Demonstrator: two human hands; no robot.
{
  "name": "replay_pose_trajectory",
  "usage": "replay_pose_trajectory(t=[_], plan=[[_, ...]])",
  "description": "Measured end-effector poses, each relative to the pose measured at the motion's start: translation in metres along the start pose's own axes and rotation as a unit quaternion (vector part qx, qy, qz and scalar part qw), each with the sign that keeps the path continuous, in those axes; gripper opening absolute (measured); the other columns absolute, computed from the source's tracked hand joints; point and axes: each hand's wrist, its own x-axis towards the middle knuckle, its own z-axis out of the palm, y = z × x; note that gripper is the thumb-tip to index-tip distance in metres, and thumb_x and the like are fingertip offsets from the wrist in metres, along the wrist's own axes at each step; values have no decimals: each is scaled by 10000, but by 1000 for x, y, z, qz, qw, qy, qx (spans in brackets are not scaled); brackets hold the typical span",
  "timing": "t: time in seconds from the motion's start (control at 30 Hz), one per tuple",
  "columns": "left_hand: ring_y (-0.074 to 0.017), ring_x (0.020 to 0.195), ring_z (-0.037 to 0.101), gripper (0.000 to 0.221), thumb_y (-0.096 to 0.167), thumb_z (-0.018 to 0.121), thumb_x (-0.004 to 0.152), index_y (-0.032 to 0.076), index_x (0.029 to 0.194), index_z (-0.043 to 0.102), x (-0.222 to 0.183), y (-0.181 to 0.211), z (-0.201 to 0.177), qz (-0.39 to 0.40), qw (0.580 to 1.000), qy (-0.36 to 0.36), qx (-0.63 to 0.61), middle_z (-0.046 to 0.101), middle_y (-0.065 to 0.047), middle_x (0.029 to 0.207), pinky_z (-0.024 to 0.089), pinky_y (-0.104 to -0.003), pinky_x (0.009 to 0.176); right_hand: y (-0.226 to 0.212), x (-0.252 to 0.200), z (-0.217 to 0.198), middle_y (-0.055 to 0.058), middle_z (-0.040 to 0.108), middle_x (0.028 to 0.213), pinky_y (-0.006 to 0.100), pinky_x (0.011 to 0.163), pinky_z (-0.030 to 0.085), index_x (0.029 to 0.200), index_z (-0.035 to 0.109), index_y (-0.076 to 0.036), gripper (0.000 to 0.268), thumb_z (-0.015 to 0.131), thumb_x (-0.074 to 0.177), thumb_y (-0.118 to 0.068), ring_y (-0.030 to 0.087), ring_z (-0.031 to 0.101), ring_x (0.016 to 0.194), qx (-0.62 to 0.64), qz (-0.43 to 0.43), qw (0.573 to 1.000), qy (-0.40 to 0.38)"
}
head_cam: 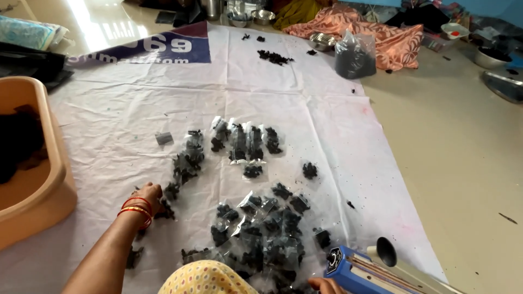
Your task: Seal small plastic bags containing black components using a manual heat sealing machine.
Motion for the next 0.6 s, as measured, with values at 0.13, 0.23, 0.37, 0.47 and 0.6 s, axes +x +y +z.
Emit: replay_pose_trajectory(t=[0.13,0.23,0.37,0.47,0.6], plan=[[-292,1149,658,308,313,843,807,188,1048,697,-20,13,-19,49,998,26,26,666,-42,1208,558,-409,963,-32,-5,-31,8,754,1072,361,880,569,1144,774,-211,455,837,707,-323,188,757,960,-17,8,1000,-18],[-277,1058,685,242,325,810,822,182,979,693,-48,36,-47,113,992,48,37,701,-35,1079,564,-413,891,-60,6,-55,6,738,1117,364,927,546,1190,749,-217,446,816,767,-342,186,742,1011,-12,10,997,-71],[-285,962,670,255,368,779,819,146,862,662,-113,94,-92,304,938,163,34,671,-45,949,548,-421,806,-124,13,-87,31,731,1142,411,879,520,1205,731,-198,434,811,792,-307,234,703,1024,-17,-83,996,-30],[-303,903,656,324,348,801,763,97,882,635,-176,162,-114,431,873,211,85,639,-85,924,544,-412,781,-218,19,-149,45,719,1135,374,822,543,1197,707,-163,404,779,811,-259,233,677,1016,48,-75,996,29],[-312,937,637,376,271,843,650,73,906,651,-247,243,-116,577,788,205,60,641,-103,954,533,-422,767,-295,16,-222,70,682,1192,357,761,555,1288,648,-143,531,803,789,-236,245,656,1010,94,-67,991,70]])
